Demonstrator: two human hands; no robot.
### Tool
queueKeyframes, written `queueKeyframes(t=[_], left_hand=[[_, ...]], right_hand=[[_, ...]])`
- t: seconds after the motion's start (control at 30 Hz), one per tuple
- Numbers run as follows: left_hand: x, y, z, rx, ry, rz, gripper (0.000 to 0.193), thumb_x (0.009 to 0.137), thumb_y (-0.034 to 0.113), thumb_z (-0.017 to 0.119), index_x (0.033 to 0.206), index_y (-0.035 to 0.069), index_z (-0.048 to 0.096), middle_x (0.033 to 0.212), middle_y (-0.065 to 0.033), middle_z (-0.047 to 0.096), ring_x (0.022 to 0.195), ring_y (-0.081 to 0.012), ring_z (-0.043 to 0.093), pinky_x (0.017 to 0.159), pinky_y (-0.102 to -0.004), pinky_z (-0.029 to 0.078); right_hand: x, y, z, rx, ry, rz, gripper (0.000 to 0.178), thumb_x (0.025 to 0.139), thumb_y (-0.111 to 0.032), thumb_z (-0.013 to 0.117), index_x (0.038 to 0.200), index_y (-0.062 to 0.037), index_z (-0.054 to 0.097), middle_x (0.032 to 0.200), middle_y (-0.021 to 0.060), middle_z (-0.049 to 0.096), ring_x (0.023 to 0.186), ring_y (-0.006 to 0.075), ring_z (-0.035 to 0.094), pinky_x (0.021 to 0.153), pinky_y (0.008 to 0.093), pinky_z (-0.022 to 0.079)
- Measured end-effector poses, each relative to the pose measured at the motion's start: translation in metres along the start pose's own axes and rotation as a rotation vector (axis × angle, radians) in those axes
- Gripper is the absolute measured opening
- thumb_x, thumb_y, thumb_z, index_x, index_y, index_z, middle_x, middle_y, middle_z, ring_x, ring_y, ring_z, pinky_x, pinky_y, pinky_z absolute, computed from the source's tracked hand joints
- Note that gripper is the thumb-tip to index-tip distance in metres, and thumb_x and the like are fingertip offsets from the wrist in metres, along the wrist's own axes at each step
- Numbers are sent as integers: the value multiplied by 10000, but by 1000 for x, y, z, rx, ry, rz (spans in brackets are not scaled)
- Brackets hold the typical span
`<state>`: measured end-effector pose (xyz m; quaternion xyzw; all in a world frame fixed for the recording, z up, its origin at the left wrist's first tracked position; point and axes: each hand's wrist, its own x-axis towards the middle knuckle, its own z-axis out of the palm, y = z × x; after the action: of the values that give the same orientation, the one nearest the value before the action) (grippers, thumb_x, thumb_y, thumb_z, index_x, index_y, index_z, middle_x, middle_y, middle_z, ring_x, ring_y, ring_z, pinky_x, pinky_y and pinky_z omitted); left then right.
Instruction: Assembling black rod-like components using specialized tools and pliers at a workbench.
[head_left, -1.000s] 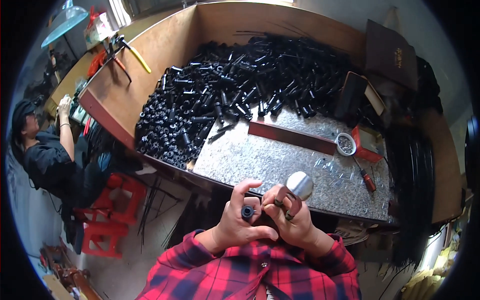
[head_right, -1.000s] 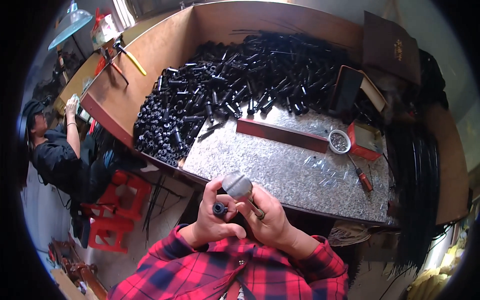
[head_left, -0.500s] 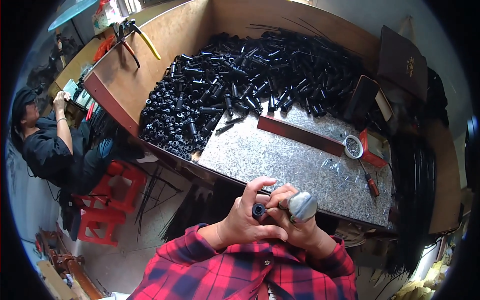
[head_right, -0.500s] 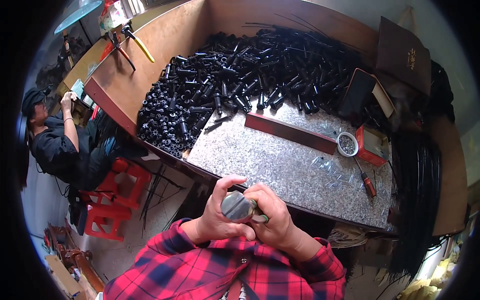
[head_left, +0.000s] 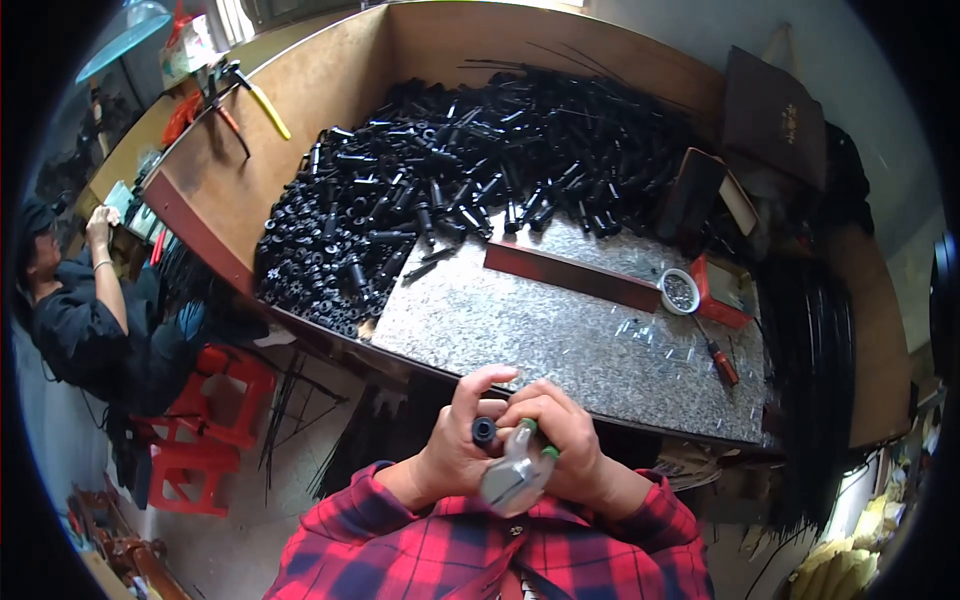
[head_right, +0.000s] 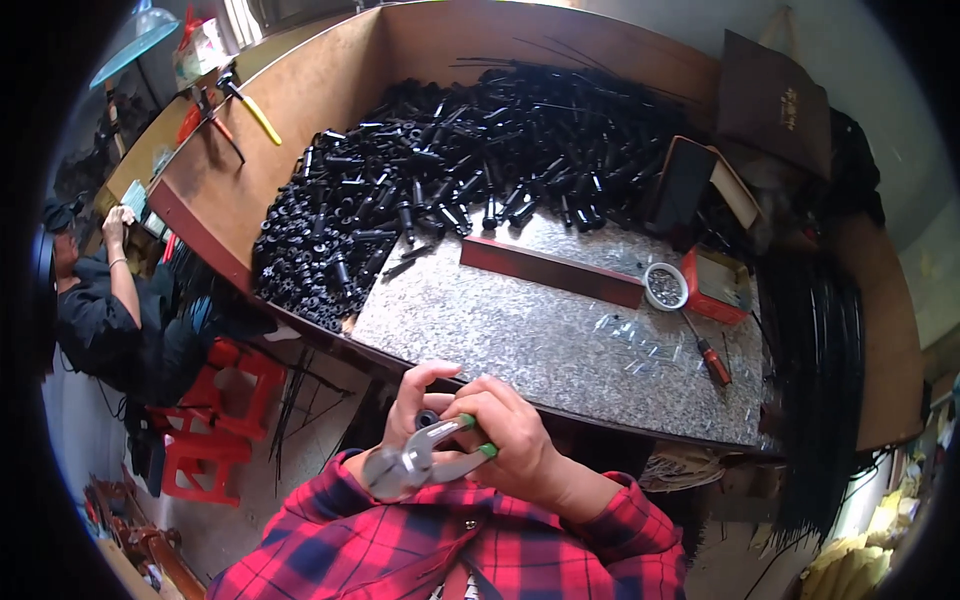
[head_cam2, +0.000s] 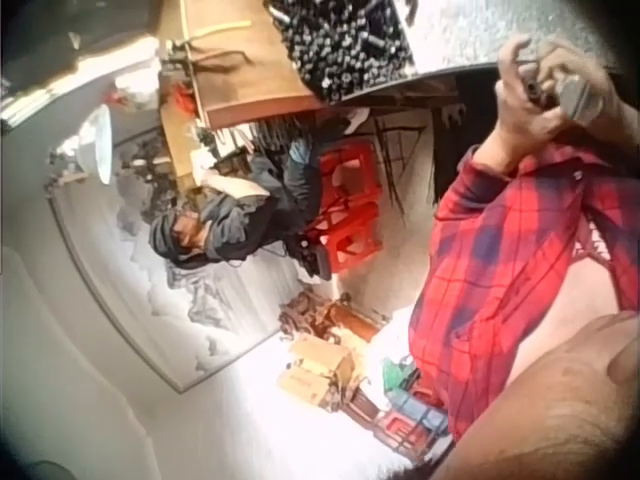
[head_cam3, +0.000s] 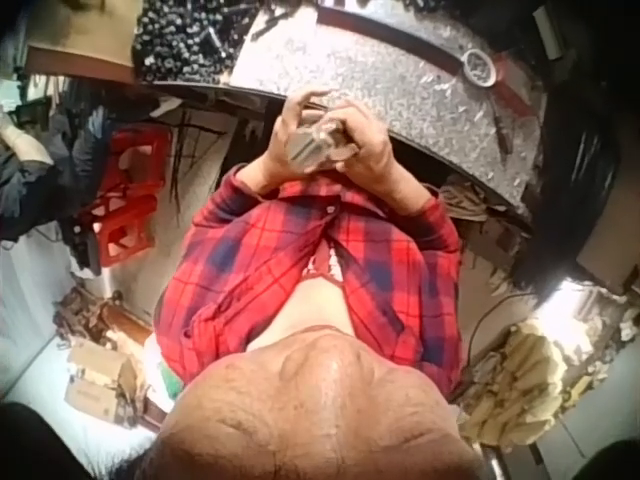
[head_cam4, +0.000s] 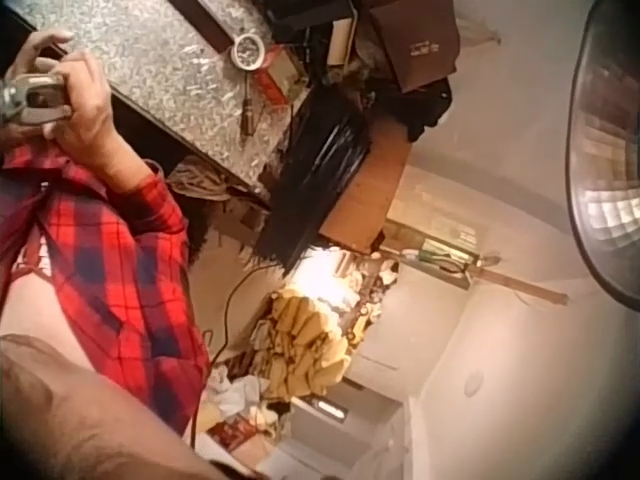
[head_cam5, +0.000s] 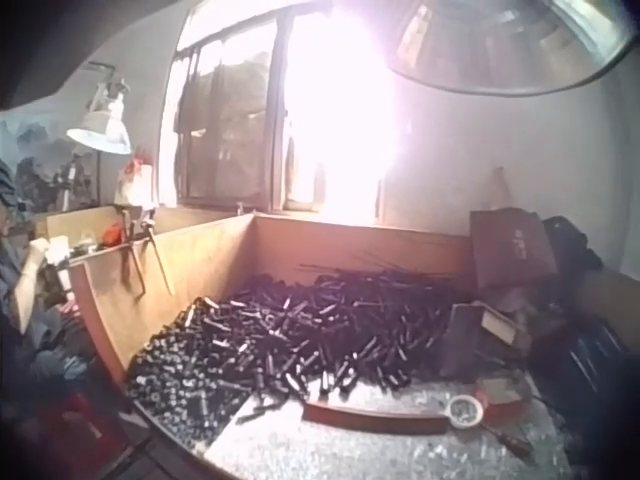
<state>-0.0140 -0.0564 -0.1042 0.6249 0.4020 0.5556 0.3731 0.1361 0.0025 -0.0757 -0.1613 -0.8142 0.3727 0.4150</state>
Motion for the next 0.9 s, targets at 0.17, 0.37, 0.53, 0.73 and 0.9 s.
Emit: queueKeyframes(t=[0.17, 0.37, 0.53, 0.73, 0.9], left_hand=[[-1, -9, -9, -86, -28, -48, 863, 679, 186, 840, 1324, 47, 284, 879, -104, 651, 824, -106, 608, 705, -253, 492], [-7, -7, -23, -232, 74, -73, 940, 567, 190, 908, 1302, 54, 340, 655, 32, 513, 641, -35, 490, 571, -196, 385], [-8, -7, -44, -285, 164, -194, 982, 504, 266, 908, 1294, 57, 365, 603, 65, 397, 553, -31, 389, 518, -190, 323], [-13, -13, -61, -321, 324, -166, 800, 584, 64, 872, 1247, 52, 424, 605, 86, 403, 545, 11, 346, 518, -160, 279], [-11, -9, -67, -295, 314, -222, 796, 537, 157, 904, 1190, 50, 462, 600, 73, 411, 558, -24, 411, 529, -185, 351]], right_hand=[[12, 6, -2, 60, -105, -31, 187, 734, -25, 708, 859, -23, 569, 817, 118, 579, 708, 238, 585, 630, 312, 466], [31, -11, 6, 237, -216, 438, 253, 732, -158, 756, 774, -35, 539, 728, 94, 529, 667, 219, 548, 605, 342, 434], [18, -15, -11, 73, -340, 526, 371, 729, -168, 758, 986, -47, 520, 729, 86, 538, 602, 202, 537, 577, 310, 443], [-1, -18, -26, -530, -423, 223, 596, 697, -153, 759, 1231, -45, 519, 718, 106, 535, 582, 235, 555, 541, 354, 463], [-6, -26, -34, -747, -443, 142, 672, 667, -134, 748, 1288, -74, 497, 735, 108, 529, 586, 281, 571, 507, 371, 458]])
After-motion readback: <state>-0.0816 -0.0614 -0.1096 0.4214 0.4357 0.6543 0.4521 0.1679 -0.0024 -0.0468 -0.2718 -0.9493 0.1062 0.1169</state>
